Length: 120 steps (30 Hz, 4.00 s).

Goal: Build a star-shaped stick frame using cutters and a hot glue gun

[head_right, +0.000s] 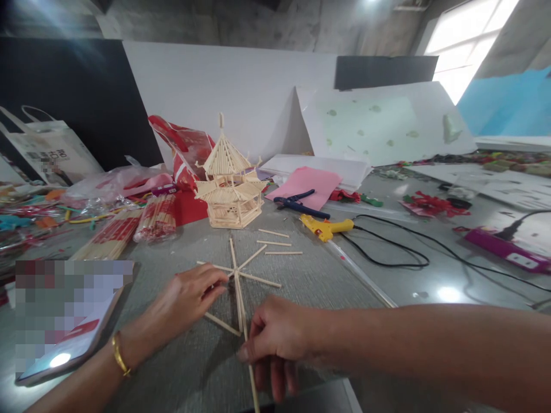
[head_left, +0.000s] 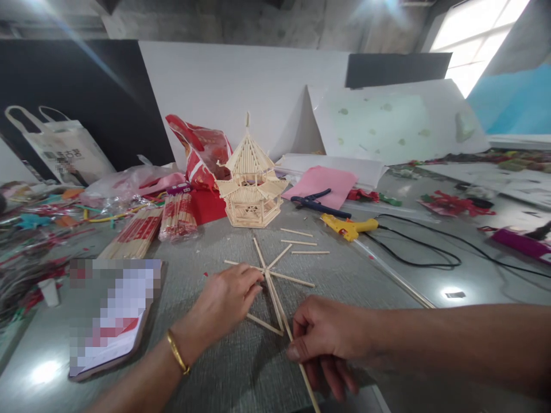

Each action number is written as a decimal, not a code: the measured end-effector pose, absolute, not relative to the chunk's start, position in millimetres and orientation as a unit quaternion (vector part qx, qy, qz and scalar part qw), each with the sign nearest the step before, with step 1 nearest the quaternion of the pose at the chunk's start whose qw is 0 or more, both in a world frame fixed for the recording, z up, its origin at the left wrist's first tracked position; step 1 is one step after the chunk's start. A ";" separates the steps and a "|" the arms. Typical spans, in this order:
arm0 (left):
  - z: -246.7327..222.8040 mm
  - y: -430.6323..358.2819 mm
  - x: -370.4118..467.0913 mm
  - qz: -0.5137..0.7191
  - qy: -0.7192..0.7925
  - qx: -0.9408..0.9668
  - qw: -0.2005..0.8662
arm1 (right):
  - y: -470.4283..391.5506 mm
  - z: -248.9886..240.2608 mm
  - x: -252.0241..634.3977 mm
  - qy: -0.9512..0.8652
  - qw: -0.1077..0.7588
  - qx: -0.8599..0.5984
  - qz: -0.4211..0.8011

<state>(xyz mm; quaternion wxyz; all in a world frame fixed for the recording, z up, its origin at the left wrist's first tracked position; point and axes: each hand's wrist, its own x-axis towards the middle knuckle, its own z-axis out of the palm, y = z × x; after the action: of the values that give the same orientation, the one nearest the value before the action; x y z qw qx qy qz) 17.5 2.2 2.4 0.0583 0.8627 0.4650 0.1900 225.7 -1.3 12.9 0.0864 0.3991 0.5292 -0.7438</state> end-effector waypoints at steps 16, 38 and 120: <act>3.6 -0.8 18.5 0.178 0.419 0.890 0.035 | -4.9 15.1 220.2 0.522 0.093 0.402 -0.746; -2.5 4.2 17.5 0.192 0.435 0.879 0.026 | -4.0 10.5 223.1 0.520 0.086 0.388 -0.756; -6.5 2.3 30.0 0.167 0.371 0.913 0.032 | 14.7 26.4 203.4 0.755 0.026 0.450 -0.476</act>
<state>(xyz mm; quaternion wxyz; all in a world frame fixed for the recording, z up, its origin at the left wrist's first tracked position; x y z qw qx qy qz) 30.0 2.3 -6.5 0.0320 0.9130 0.3710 0.1667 203.4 14.7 26.4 0.0256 0.4499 0.7553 -0.4760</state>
